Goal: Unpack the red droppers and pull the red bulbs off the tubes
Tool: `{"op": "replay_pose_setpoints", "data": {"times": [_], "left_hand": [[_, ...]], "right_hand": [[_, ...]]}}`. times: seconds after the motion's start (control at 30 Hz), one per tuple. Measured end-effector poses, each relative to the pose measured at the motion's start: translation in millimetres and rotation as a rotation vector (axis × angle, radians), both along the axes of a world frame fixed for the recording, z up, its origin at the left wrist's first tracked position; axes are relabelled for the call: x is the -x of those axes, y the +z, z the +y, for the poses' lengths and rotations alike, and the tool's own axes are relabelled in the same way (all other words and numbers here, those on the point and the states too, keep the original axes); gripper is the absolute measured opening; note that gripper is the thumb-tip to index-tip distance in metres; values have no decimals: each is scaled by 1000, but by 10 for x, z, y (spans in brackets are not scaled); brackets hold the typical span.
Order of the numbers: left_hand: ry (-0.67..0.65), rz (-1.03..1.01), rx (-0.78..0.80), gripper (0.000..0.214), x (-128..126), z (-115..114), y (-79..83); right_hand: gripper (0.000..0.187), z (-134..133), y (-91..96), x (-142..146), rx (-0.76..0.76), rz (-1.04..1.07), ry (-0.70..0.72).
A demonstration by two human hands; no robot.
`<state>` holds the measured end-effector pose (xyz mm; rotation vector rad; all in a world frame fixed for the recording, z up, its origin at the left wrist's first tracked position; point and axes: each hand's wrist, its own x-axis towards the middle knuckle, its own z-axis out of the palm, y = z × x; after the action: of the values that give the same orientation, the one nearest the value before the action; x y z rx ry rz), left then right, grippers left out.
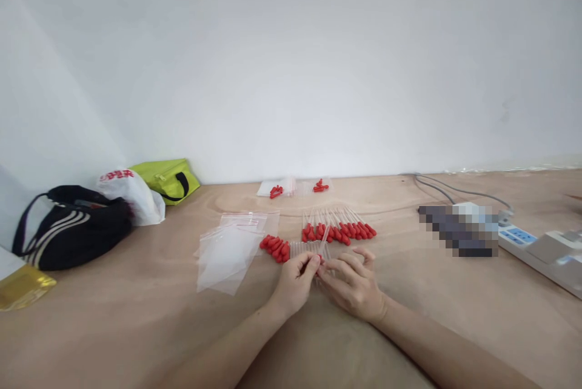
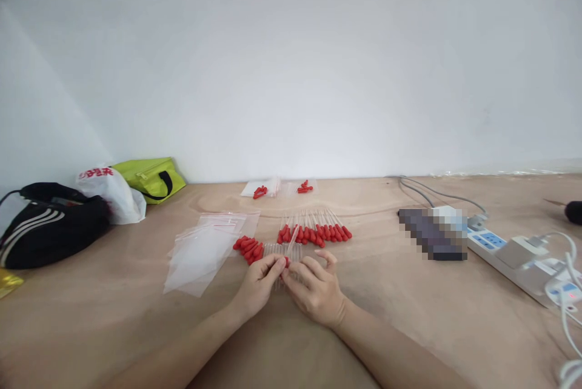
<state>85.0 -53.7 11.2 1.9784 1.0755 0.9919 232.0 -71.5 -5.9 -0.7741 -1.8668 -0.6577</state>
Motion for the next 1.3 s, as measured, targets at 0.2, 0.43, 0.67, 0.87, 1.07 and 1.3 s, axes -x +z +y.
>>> {"op": "replay_pose_setpoints", "data": {"times": [0.2,0.43,0.67,0.87,1.07,1.3], "left_hand": [[103,162,-289,15,210,101,-21],[-35,309,-675,14,356,85,-83],[-77,386,-792,23,375,72,-76],[-127,367,-829,19,382,70,-56],[-135,343,-876,16,381,10,-64],[-78,352,-872,19,617,54,-40]], "right_hand": [[11,-8,11,-83,-23,52,-43],[20,78,-65,-144,183,-89,-56],[12,68,-111,-113,254,-102,12],[14,40,-76,-121,253,-96,64],[12,7,-43,-101,228,-102,117],[17,18,-80,-269,297,-64,80]]}}
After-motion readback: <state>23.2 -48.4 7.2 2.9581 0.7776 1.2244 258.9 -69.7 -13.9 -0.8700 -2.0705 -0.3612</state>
